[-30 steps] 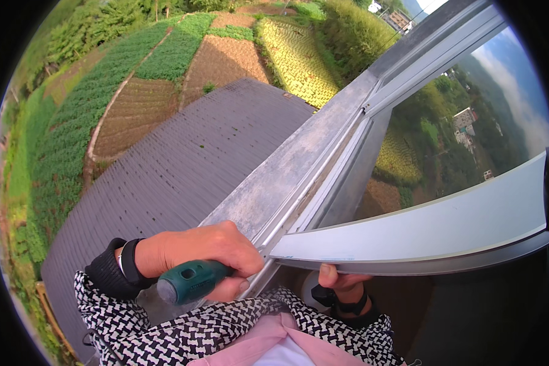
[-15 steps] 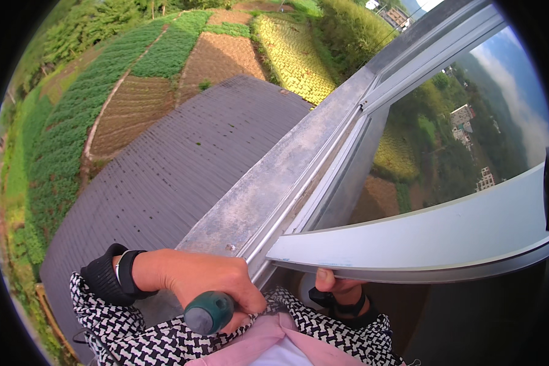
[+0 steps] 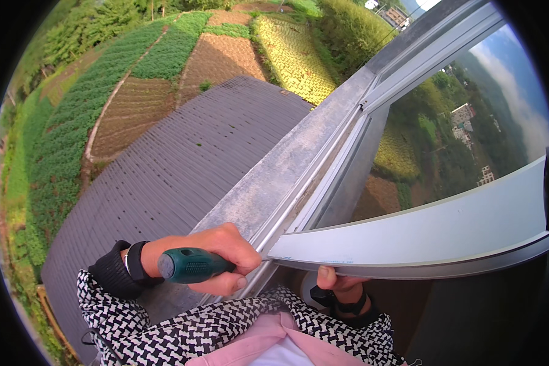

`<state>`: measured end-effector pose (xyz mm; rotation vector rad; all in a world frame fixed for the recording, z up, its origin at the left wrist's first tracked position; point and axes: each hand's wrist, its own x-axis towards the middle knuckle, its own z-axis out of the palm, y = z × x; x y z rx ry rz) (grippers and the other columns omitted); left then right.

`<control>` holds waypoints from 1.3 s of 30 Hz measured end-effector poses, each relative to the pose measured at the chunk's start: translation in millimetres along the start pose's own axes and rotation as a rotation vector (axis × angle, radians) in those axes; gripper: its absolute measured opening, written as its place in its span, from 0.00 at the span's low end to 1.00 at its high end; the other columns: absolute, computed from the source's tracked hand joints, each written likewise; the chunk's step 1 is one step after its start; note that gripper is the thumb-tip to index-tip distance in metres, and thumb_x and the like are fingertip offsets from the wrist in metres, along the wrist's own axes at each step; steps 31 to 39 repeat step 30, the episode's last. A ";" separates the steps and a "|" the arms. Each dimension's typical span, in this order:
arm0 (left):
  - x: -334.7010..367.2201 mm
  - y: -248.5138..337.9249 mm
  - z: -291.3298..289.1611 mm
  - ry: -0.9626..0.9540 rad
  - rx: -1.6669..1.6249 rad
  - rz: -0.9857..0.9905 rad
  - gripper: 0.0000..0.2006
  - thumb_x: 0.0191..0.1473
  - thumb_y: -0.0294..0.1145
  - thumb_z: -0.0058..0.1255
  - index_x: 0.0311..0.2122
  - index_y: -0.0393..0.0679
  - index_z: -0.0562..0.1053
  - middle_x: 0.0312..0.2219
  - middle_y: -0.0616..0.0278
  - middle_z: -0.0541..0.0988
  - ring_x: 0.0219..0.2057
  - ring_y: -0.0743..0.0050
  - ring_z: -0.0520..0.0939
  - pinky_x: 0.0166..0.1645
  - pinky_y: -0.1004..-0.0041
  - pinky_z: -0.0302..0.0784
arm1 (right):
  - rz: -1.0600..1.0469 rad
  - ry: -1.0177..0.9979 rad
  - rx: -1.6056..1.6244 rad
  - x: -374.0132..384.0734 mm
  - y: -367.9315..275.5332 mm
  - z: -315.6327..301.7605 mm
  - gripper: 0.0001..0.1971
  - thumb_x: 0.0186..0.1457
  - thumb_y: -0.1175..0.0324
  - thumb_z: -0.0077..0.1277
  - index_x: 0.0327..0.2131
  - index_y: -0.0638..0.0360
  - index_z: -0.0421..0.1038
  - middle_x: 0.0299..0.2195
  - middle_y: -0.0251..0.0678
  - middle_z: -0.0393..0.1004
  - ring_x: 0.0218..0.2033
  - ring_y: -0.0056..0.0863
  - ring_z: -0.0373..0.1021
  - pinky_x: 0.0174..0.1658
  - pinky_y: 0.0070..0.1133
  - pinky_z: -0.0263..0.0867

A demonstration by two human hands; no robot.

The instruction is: The person uses a screwdriver to tighten screws along the bottom and side edges of a window frame. They repeatedly open and close the window to check alignment while continuing to secure the frame.

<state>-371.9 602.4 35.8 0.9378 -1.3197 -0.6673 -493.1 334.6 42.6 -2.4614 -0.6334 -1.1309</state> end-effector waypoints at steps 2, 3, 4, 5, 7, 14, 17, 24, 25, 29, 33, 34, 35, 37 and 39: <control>0.7 -2.1 -0.7 0.030 0.002 -0.001 0.18 0.57 0.29 0.50 0.19 0.39 0.59 0.15 0.59 0.60 0.16 0.56 0.63 0.23 0.62 0.57 | -0.049 -0.002 -0.074 0.7 0.4 1.3 0.21 0.50 0.60 0.50 0.48 0.53 0.78 0.48 0.36 0.78 0.45 0.37 0.76 0.50 0.33 0.73; 2.2 -4.1 -0.3 0.044 0.003 0.000 0.18 0.57 0.29 0.50 0.18 0.39 0.58 0.15 0.59 0.59 0.16 0.56 0.62 0.23 0.62 0.56 | -0.055 0.033 -0.052 1.4 0.1 1.3 0.21 0.50 0.60 0.50 0.48 0.53 0.78 0.48 0.36 0.78 0.45 0.37 0.76 0.49 0.33 0.73; 4.4 -6.7 0.4 0.042 0.012 0.015 0.17 0.54 0.28 0.50 0.18 0.39 0.58 0.14 0.60 0.59 0.15 0.59 0.62 0.22 0.63 0.57 | -0.130 0.013 -0.163 1.9 0.4 1.2 0.21 0.50 0.60 0.50 0.48 0.53 0.78 0.48 0.36 0.78 0.45 0.37 0.76 0.49 0.33 0.73; 7.8 -9.5 1.1 0.037 0.020 0.031 0.15 0.51 0.27 0.50 0.18 0.40 0.58 0.13 0.61 0.59 0.14 0.62 0.61 0.21 0.65 0.57 | -0.203 0.031 -0.223 3.1 2.4 1.6 0.21 0.50 0.60 0.50 0.48 0.53 0.78 0.48 0.36 0.78 0.44 0.37 0.76 0.49 0.32 0.73; 10.9 -11.4 -0.7 0.009 0.020 0.051 0.14 0.48 0.25 0.50 0.18 0.40 0.58 0.12 0.62 0.59 0.14 0.66 0.60 0.21 0.67 0.57 | -0.184 0.019 -0.151 4.6 2.1 -1.2 0.21 0.50 0.61 0.50 0.47 0.53 0.79 0.47 0.36 0.79 0.44 0.37 0.77 0.49 0.32 0.74; 12.8 -11.7 -6.0 0.043 -0.007 0.020 0.14 0.47 0.24 0.50 0.18 0.40 0.57 0.12 0.62 0.58 0.14 0.67 0.59 0.21 0.67 0.56 | -0.093 -0.147 -0.126 -1.4 0.8 -7.0 0.35 0.47 0.62 0.50 0.58 0.68 0.56 0.50 0.49 0.71 0.45 0.39 0.73 0.50 0.33 0.72; 16.6 -10.3 -5.6 0.011 0.017 0.008 0.14 0.46 0.24 0.50 0.18 0.40 0.57 0.12 0.63 0.58 0.14 0.67 0.59 0.21 0.67 0.57 | -0.123 -0.177 -0.162 -3.3 2.2 -8.3 0.43 0.46 0.61 0.51 0.63 0.75 0.49 0.51 0.54 0.68 0.45 0.39 0.72 0.49 0.33 0.72; 20.1 -0.7 -19.9 -0.016 0.007 0.045 0.13 0.45 0.22 0.49 0.18 0.39 0.57 0.12 0.61 0.58 0.14 0.67 0.60 0.22 0.67 0.57 | 0.124 0.013 0.134 2.5 -6.9 -1.2 0.20 0.47 0.65 0.52 0.45 0.55 0.80 0.43 0.35 0.80 0.42 0.36 0.78 0.47 0.31 0.74; 20.3 -1.2 -18.7 0.010 0.022 0.053 0.15 0.48 0.25 0.49 0.18 0.39 0.57 0.13 0.61 0.57 0.15 0.64 0.60 0.22 0.66 0.57 | 0.147 0.001 0.151 3.6 -8.1 -1.0 0.20 0.46 0.65 0.52 0.44 0.55 0.80 0.43 0.35 0.80 0.42 0.36 0.78 0.47 0.31 0.74; 27.2 -11.1 -9.3 0.093 0.142 0.040 0.14 0.49 0.27 0.51 0.19 0.39 0.59 0.13 0.58 0.59 0.15 0.64 0.62 0.22 0.64 0.58 | 0.219 -0.040 0.244 7.3 -12.3 -2.7 0.19 0.47 0.65 0.52 0.45 0.54 0.80 0.44 0.35 0.80 0.43 0.36 0.78 0.49 0.31 0.73; 31.7 -15.4 -4.6 0.118 0.219 0.046 0.12 0.45 0.25 0.52 0.19 0.39 0.61 0.12 0.57 0.61 0.15 0.70 0.63 0.22 0.66 0.61 | 0.216 -0.015 0.261 8.4 -12.4 -2.8 0.19 0.47 0.65 0.52 0.45 0.54 0.80 0.44 0.35 0.80 0.43 0.36 0.78 0.49 0.31 0.73; 31.7 -15.4 -4.6 0.118 0.219 0.046 0.12 0.45 0.25 0.52 0.19 0.39 0.61 0.12 0.57 0.61 0.15 0.70 0.63 0.22 0.66 0.61 | 0.216 -0.015 0.261 8.4 -12.4 -2.8 0.19 0.47 0.65 0.52 0.45 0.54 0.80 0.44 0.35 0.80 0.43 0.36 0.78 0.49 0.31 0.73; 31.7 -15.4 -4.6 0.118 0.219 0.046 0.12 0.45 0.25 0.52 0.19 0.39 0.61 0.12 0.57 0.61 0.15 0.70 0.63 0.22 0.66 0.61 | 0.216 -0.015 0.261 8.4 -12.4 -2.8 0.19 0.47 0.65 0.52 0.45 0.54 0.80 0.44 0.35 0.80 0.43 0.36 0.78 0.49 0.31 0.73; 31.7 -15.4 -4.6 0.118 0.219 0.046 0.12 0.45 0.25 0.52 0.19 0.39 0.61 0.12 0.57 0.61 0.15 0.70 0.63 0.22 0.66 0.61 | 0.216 -0.015 0.261 8.4 -12.4 -2.8 0.19 0.47 0.65 0.52 0.45 0.54 0.80 0.44 0.35 0.80 0.43 0.36 0.78 0.49 0.31 0.73; 31.7 -15.4 -4.6 0.118 0.219 0.046 0.12 0.45 0.25 0.52 0.19 0.39 0.61 0.12 0.57 0.61 0.15 0.70 0.63 0.22 0.66 0.61 | 0.216 -0.015 0.261 8.4 -12.4 -2.8 0.19 0.47 0.65 0.52 0.45 0.54 0.80 0.44 0.35 0.80 0.43 0.36 0.78 0.49 0.31 0.73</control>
